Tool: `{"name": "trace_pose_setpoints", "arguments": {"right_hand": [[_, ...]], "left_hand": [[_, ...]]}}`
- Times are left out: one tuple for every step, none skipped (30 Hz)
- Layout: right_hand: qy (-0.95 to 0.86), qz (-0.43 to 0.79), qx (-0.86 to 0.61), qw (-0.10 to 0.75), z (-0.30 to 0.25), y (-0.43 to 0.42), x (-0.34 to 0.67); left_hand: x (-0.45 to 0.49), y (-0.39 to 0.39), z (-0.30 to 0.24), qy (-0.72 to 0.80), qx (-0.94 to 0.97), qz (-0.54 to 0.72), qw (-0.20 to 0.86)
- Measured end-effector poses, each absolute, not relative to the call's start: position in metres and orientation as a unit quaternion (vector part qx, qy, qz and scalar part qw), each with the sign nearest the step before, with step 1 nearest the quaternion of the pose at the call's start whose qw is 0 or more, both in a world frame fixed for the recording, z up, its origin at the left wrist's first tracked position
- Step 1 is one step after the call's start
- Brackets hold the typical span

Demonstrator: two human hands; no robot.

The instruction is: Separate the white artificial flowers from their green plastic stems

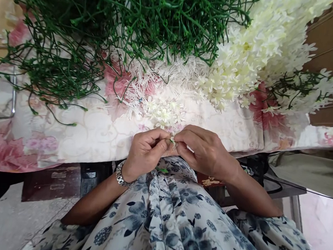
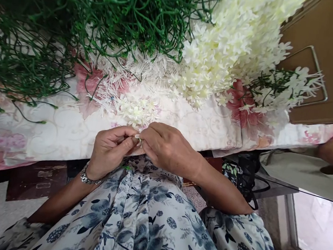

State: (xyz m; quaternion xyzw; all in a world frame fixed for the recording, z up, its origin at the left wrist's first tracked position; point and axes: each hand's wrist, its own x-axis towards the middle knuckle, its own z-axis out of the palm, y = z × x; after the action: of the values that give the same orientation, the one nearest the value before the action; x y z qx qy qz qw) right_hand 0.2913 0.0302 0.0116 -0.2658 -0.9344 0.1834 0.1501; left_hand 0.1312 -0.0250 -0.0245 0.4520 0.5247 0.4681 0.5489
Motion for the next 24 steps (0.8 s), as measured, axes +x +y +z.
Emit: {"name": "trace_pose_setpoints", "arguments": {"right_hand": [[-0.937, 0.179, -0.262, 0.148, 0.012, 0.031, 0.291], [-0.939, 0.175, -0.259, 0.146, 0.012, 0.031, 0.291], [-0.941, 0.169, -0.254, 0.145, 0.011, 0.031, 0.291], [-0.943, 0.163, -0.251, 0.144, 0.011, 0.031, 0.291], [-0.945, 0.158, -0.248, 0.142, 0.011, 0.031, 0.291], [-0.947, 0.152, -0.245, 0.141, 0.011, 0.031, 0.291], [-0.949, 0.146, -0.243, 0.139, 0.011, 0.031, 0.292], [-0.95, 0.141, -0.241, 0.137, 0.011, 0.031, 0.292], [-0.952, 0.138, -0.239, 0.135, 0.011, 0.03, 0.292], [-0.953, 0.137, -0.237, 0.134, 0.011, 0.03, 0.292], [-0.953, 0.136, -0.236, 0.13, 0.012, 0.03, 0.292], [-0.954, 0.135, -0.236, 0.127, 0.012, 0.029, 0.291], [-0.955, 0.132, -0.235, 0.124, 0.012, 0.029, 0.291], [-0.956, 0.129, -0.235, 0.123, 0.012, 0.028, 0.29], [-0.956, 0.125, -0.235, 0.123, 0.011, 0.028, 0.289], [-0.956, 0.122, -0.237, 0.123, 0.01, 0.028, 0.289], [-0.955, 0.122, -0.242, 0.123, 0.01, 0.028, 0.289], [-0.952, 0.126, -0.249, 0.123, 0.009, 0.029, 0.289], [-0.949, 0.134, -0.258, 0.121, 0.01, 0.03, 0.29], [-0.945, 0.146, -0.266, 0.121, 0.011, 0.031, 0.292], [-0.941, 0.156, -0.273, 0.127, 0.013, 0.031, 0.295], [-0.935, 0.165, -0.281, 0.142, 0.016, 0.032, 0.298], [-0.926, 0.172, -0.29, 0.169, 0.019, 0.031, 0.301], [-0.915, 0.183, -0.297, 0.203, 0.022, 0.03, 0.304]], "left_hand": [[0.131, -0.025, -0.025, 0.526, 0.454, 0.468, 0.546], [0.131, -0.025, -0.025, 0.528, 0.455, 0.469, 0.543], [0.131, -0.025, -0.025, 0.529, 0.456, 0.469, 0.541], [0.132, -0.025, -0.025, 0.53, 0.457, 0.47, 0.538], [0.132, -0.025, -0.024, 0.531, 0.459, 0.47, 0.535], [0.132, -0.025, -0.024, 0.532, 0.461, 0.471, 0.531], [0.132, -0.025, -0.023, 0.534, 0.464, 0.47, 0.527], [0.132, -0.025, -0.023, 0.537, 0.467, 0.468, 0.523], [0.133, -0.025, -0.023, 0.54, 0.47, 0.466, 0.52], [0.133, -0.025, -0.023, 0.544, 0.474, 0.463, 0.516], [0.133, -0.025, -0.023, 0.546, 0.478, 0.461, 0.51], [0.133, -0.025, -0.023, 0.548, 0.484, 0.46, 0.505], [0.133, -0.025, -0.024, 0.549, 0.488, 0.459, 0.499], [0.134, -0.025, -0.024, 0.55, 0.491, 0.46, 0.495], [0.134, -0.025, -0.024, 0.55, 0.49, 0.462, 0.493], [0.134, -0.025, -0.024, 0.552, 0.487, 0.464, 0.493], [0.135, -0.025, -0.025, 0.552, 0.481, 0.465, 0.497], [0.135, -0.025, -0.025, 0.552, 0.472, 0.466, 0.505], [0.135, -0.025, -0.025, 0.549, 0.46, 0.469, 0.517], [0.135, -0.025, -0.025, 0.543, 0.447, 0.475, 0.529], [0.135, -0.025, -0.026, 0.536, 0.431, 0.486, 0.539], [0.136, -0.025, -0.027, 0.53, 0.414, 0.5, 0.545], [0.136, -0.025, -0.027, 0.527, 0.398, 0.519, 0.543], [0.137, -0.025, -0.028, 0.529, 0.383, 0.538, 0.533]]}}
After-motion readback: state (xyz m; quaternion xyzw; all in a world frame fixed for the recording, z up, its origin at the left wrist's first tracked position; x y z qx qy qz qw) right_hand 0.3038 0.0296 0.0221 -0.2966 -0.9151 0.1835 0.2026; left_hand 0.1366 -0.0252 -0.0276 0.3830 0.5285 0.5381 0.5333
